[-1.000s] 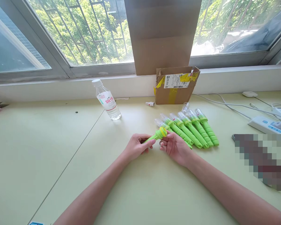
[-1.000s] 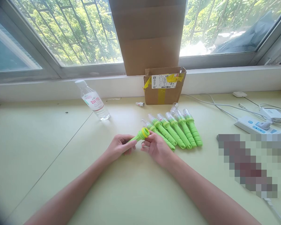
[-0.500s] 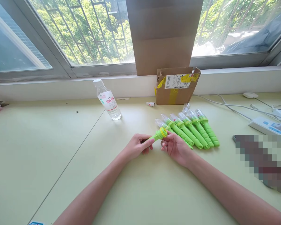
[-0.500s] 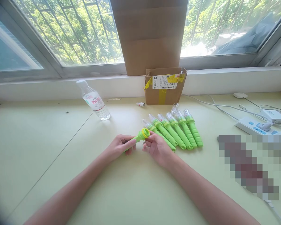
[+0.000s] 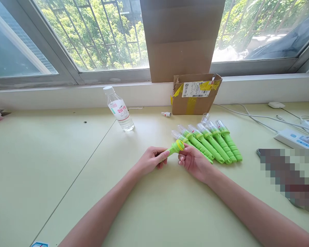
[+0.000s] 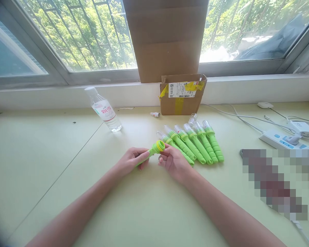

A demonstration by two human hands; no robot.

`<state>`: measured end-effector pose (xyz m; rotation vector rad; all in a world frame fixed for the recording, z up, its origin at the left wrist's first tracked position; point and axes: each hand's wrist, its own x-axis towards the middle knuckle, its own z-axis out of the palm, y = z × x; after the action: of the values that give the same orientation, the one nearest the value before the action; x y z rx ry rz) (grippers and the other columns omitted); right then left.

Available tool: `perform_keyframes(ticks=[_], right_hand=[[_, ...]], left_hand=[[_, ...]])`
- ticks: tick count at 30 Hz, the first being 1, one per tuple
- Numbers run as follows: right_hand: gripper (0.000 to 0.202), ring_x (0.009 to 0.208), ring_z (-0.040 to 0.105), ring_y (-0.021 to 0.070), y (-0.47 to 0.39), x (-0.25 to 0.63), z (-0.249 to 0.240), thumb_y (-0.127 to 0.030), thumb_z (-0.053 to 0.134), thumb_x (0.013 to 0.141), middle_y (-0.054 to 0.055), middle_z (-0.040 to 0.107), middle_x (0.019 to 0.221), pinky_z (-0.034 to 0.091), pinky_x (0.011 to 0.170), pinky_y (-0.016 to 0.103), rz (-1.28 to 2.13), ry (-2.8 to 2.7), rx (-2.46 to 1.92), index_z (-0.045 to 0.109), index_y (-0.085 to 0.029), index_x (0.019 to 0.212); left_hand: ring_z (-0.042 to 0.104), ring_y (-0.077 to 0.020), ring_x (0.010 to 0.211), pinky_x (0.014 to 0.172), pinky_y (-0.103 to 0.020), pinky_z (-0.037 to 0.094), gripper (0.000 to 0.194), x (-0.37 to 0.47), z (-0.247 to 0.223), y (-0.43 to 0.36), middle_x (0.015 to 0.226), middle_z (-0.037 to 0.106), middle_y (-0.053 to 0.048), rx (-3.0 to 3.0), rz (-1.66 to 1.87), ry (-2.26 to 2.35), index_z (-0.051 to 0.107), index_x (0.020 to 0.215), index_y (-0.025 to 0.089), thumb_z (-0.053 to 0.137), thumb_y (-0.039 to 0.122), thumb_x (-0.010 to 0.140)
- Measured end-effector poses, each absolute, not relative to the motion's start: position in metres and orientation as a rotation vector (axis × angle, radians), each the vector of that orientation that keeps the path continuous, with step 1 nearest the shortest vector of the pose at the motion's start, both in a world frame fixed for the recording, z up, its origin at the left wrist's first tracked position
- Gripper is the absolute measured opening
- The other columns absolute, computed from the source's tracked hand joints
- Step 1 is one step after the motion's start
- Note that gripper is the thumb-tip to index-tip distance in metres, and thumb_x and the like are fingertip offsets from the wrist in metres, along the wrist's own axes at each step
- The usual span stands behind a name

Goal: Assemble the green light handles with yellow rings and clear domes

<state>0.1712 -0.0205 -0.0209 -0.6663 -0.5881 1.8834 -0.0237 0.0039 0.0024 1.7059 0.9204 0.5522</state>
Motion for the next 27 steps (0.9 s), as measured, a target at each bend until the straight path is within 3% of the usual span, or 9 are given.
perform_keyframes(ticks=[11, 21, 24, 27], right_hand=[[0.017, 0.056, 0.05, 0.0068, -0.0204, 0.1695, -0.0204, -0.017, 0.06, 0.077, -0.001, 0.066, 0.083, 0.049, 0.057, 0.021, 1.869, -0.588, -0.68, 0.067, -0.02, 0.092], [0.021, 0.054, 0.05, 0.0056, -0.0196, 0.1708, -0.0222, -0.017, 0.06, 0.077, 0.0, 0.068, 0.088, 0.048, 0.057, 0.02, 1.882, -0.609, -0.706, 0.066, -0.02, 0.097], [0.021, 0.053, 0.049, 0.0053, -0.0199, 0.1713, -0.0212, -0.018, 0.06, 0.078, 0.002, 0.069, 0.092, 0.048, 0.057, 0.02, 1.884, -0.627, -0.709, 0.066, -0.019, 0.098], [0.019, 0.053, 0.049, 0.006, -0.0202, 0.1715, -0.0207, -0.019, 0.06, 0.077, 0.0, 0.067, 0.084, 0.048, 0.057, 0.02, 1.885, -0.625, -0.701, 0.066, -0.019, 0.095]], left_hand=[[0.045, -0.0088, 0.051, 0.049, -0.021, 0.037, 0.044, -0.0208, 0.0061, 0.003, 0.055, 0.049, 0.002, 1.677, 0.551, 0.93, 0.052, 0.064, 0.015, 0.044, 0.049, 0.09], [0.038, -0.0055, 0.042, 0.043, -0.021, 0.029, 0.045, -0.0228, 0.0039, 0.0026, 0.055, 0.047, 0.003, 1.642, 0.575, 0.948, 0.049, 0.062, 0.015, 0.045, 0.051, 0.089], [0.037, -0.0052, 0.039, 0.041, -0.021, 0.027, 0.046, -0.0229, 0.0031, 0.0015, 0.056, 0.049, 0.003, 1.617, 0.553, 0.973, 0.057, 0.072, 0.013, 0.045, 0.054, 0.088], [0.036, -0.0049, 0.037, 0.039, -0.021, 0.026, 0.047, -0.023, 0.0019, 0.0007, 0.057, 0.051, 0.003, 1.579, 0.548, 0.996, 0.063, 0.085, 0.013, 0.044, 0.056, 0.087]])
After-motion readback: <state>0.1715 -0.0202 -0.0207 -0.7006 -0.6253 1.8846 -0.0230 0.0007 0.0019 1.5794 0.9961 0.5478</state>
